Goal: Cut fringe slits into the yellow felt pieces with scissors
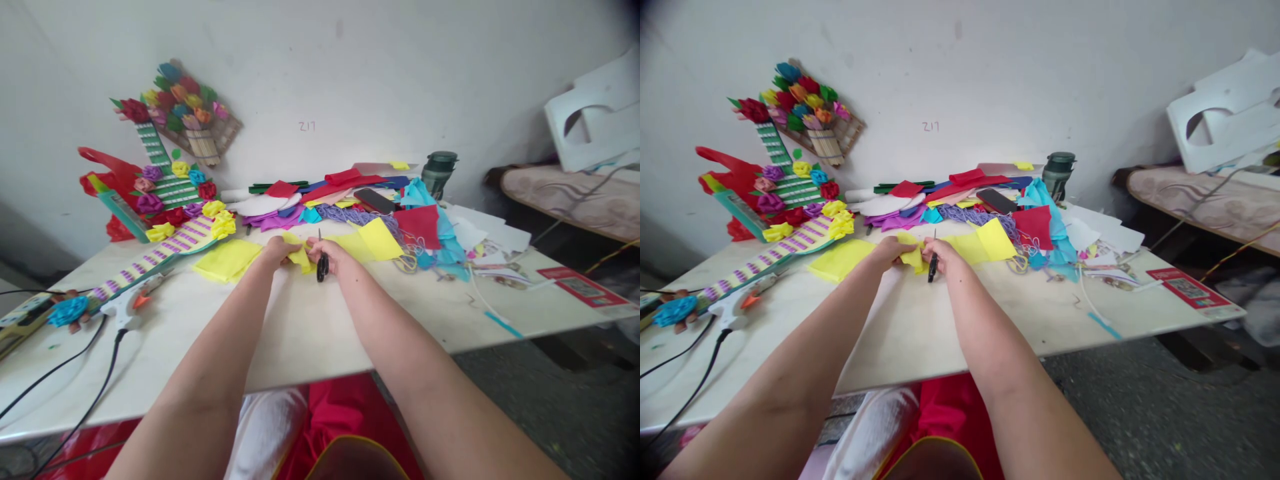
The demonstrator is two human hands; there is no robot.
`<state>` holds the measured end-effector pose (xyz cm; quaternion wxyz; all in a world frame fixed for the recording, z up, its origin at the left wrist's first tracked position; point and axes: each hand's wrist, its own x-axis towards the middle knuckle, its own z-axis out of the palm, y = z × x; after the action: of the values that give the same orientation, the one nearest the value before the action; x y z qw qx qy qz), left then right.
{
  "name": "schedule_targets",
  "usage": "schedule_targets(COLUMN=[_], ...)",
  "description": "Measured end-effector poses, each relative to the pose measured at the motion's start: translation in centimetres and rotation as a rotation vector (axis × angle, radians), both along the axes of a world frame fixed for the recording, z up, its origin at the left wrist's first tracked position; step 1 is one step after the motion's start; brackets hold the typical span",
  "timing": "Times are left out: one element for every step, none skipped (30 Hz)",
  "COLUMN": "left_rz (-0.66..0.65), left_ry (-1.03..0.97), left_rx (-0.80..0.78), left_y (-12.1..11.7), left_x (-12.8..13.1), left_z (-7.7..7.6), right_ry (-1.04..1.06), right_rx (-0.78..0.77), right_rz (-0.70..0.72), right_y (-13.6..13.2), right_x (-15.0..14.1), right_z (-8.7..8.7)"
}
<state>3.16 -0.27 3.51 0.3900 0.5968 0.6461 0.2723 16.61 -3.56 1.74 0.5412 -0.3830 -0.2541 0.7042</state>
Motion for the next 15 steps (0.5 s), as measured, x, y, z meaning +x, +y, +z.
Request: schedule_targets(left_rz=[-0.031, -0.058, -0.080, -0.101, -0.115, -0.119, -0.115, -0.103, -0.086, -0.071, -0.059, -0.054, -0.054, -0.058, -0.066], left_ry=[0.005, 0.006, 0.007, 0.023, 0.045, 0.079, 0.129, 0.193, 0.265, 0.331, 0.381, 0.409, 0.417, 0.411, 0.399], left_rx=[-0.012, -0.023, -0.032, -0.038, -0.036, -0.030, -0.019, -0.008, 0.004, 0.013, 0.018, 0.017, 0.012, 0.005, -0.004], left_y=[-0.1, -0.1, -0.2, -0.2, -0.3, -0.4, -0.5, -0.5, -0.6, -0.7, -0.8, -0.9, -0.9, -0.9, -0.9], left_x=[-0.1, -0.3, -0.4, -0.4, -0.4, -0.4, -0.3, -0.1, 0.1, 0.2, 0.4, 0.6, 0.7, 0.8, 0.8], left_z=[0.1, 0.2, 0.3, 0.4, 0.6, 0.7, 0.8, 1.0, 1.1, 1.2, 1.4, 1.4, 1.5, 1.5, 1.4], right_ry=[-0.006, -0.011, -0.014, -0.016, -0.019, -0.023, -0.028, -0.032, -0.034, -0.034, -0.032, -0.029, -0.026, -0.026, -0.026], right_rx=[0.004, 0.006, 0.007, 0.006, 0.006, 0.006, 0.004, 0.003, 0.000, -0.004, -0.007, -0.007, -0.007, -0.005, -0.005], right_rz=[0.003, 0.007, 0.010, 0.014, 0.017, 0.019, 0.021, 0.019, 0.017, 0.014, 0.011, 0.012, 0.014, 0.014, 0.016], right_y=[0.0, 0.0, 0.0, -0.1, -0.1, -0.1, -0.2, -0.2, -0.2, -0.2, -0.2, -0.2, -0.2, -0.2, -0.2], right_x=[0.0, 0.1, 0.1, 0.1, 0.2, 0.2, 0.2, 0.2, 0.2, 0.1, 0.1, 0.1, 0.1, 0.0, 0.0], right_z=[0.0, 0.0, 0.0, 0.0, 0.0, 0.0, 0.0, 0.0, 0.1, 0.1, 0.1, 0.1, 0.2, 0.2, 0.2])
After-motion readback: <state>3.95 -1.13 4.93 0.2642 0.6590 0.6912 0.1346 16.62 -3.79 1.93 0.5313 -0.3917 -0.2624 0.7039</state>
